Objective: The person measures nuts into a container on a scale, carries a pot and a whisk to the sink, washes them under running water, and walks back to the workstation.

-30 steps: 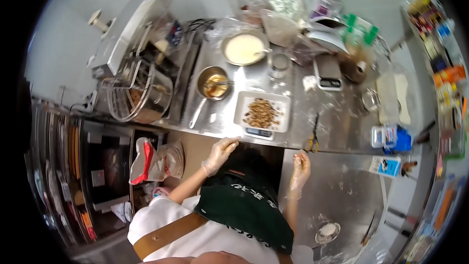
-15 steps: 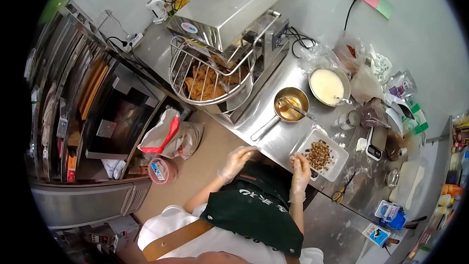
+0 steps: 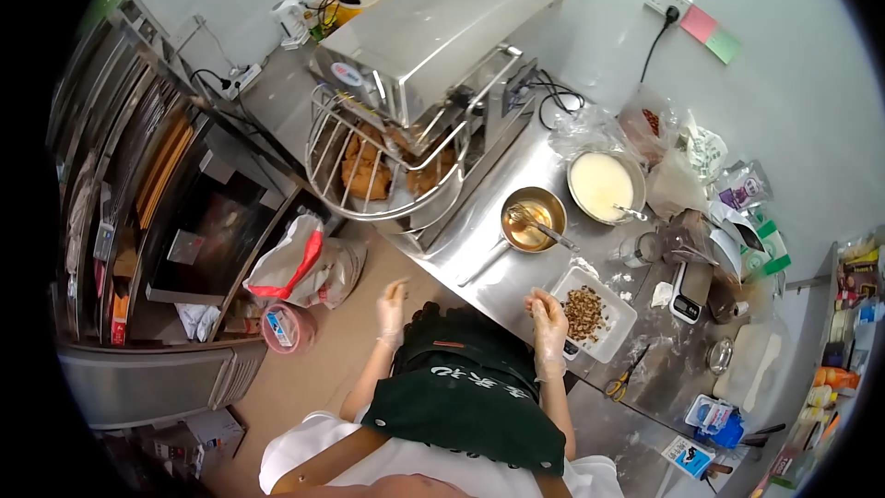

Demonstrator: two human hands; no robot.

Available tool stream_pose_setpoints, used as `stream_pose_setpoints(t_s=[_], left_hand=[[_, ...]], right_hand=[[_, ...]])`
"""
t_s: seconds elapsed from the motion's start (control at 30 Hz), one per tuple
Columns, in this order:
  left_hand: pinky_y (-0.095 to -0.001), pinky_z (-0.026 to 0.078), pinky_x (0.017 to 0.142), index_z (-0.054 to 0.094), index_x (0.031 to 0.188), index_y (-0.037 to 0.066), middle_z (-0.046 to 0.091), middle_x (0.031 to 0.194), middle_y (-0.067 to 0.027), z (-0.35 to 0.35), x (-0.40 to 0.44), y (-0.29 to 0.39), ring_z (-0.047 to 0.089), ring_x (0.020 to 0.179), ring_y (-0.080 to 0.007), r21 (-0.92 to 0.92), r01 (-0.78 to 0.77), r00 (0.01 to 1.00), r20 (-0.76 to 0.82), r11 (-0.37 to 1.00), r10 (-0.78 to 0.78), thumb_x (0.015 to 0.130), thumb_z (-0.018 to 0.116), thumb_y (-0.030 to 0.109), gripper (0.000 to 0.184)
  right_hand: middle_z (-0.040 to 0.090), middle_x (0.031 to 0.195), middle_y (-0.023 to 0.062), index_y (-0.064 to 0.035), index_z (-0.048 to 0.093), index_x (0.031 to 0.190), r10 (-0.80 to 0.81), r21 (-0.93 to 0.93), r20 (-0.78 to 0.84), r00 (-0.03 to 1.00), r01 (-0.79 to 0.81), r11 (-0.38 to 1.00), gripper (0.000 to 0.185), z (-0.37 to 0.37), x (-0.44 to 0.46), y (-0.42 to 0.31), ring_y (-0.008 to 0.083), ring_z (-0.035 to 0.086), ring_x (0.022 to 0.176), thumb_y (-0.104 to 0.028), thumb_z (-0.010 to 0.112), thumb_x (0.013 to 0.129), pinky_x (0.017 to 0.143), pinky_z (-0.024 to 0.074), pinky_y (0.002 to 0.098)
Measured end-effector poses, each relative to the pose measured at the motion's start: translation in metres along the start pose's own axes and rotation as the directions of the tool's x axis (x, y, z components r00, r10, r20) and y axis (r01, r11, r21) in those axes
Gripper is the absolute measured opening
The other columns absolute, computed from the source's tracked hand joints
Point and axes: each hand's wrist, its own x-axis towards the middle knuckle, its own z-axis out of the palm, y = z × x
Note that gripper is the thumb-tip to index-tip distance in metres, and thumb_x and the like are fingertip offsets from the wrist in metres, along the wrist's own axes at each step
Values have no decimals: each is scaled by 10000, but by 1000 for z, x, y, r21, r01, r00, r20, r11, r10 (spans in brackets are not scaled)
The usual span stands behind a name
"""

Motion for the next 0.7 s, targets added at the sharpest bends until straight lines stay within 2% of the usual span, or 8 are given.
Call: stream_pose_setpoints(t_s=[0.03,0.13,0.17,0.23,0.37,0.47,0.7], left_hand=[[-267,469,730,667,1084,38,632,881,-31,-2,6,-20,583,809,-126,-93,96,994,-40,991,-100,965,538,187,230],[-239,431,590,655,960,64,573,713,-3,-19,22,-85,515,617,-99,-266,347,925,-64,899,-376,941,545,228,199],[-229,418,543,652,918,73,553,657,6,-24,23,-109,492,554,-90,-278,421,888,-68,864,-454,933,547,242,200],[-267,378,466,615,821,107,522,608,7,-32,17,-152,454,485,-113,-261,524,823,-91,811,-561,916,540,248,186],[-293,337,457,551,732,125,471,572,-2,-48,-10,-196,410,461,-150,-172,739,645,-97,651,-758,892,521,238,199],[-295,348,501,530,710,120,454,570,-18,-43,-33,-199,416,494,-163,-95,788,594,-145,609,-791,884,508,230,207],[-323,368,535,549,734,105,480,611,-27,-24,-23,-194,441,558,-154,51,628,777,-88,776,-623,870,524,250,201]], right_hand=[[674,986,77,35,591,1179,9,2,0,1000,-9,1000,283,-5,4,0,113,605,873,-147,521,973,782,472,238],[673,989,74,39,585,1182,1,19,-18,1000,-1,1000,282,-20,10,-8,112,603,863,-139,513,975,777,474,232],[667,985,73,41,582,1183,-8,20,-22,1000,8,1000,277,-26,10,-11,114,600,863,-129,511,975,780,477,233],[663,975,69,40,582,1183,-3,67,-58,998,7,998,273,-39,11,-11,114,599,864,-124,515,974,781,479,234],[658,963,60,34,589,1182,-10,77,-130,991,20,997,271,-62,8,-15,113,599,868,-128,525,974,792,480,243],[663,970,64,24,597,1180,-38,68,-147,988,49,996,274,-82,9,-9,114,600,865,-147,529,977,786,478,244],[676,979,85,33,595,1181,-13,69,-157,987,24,997,292,-94,24,-5,114,606,854,-168,542,975,769,482,241]])
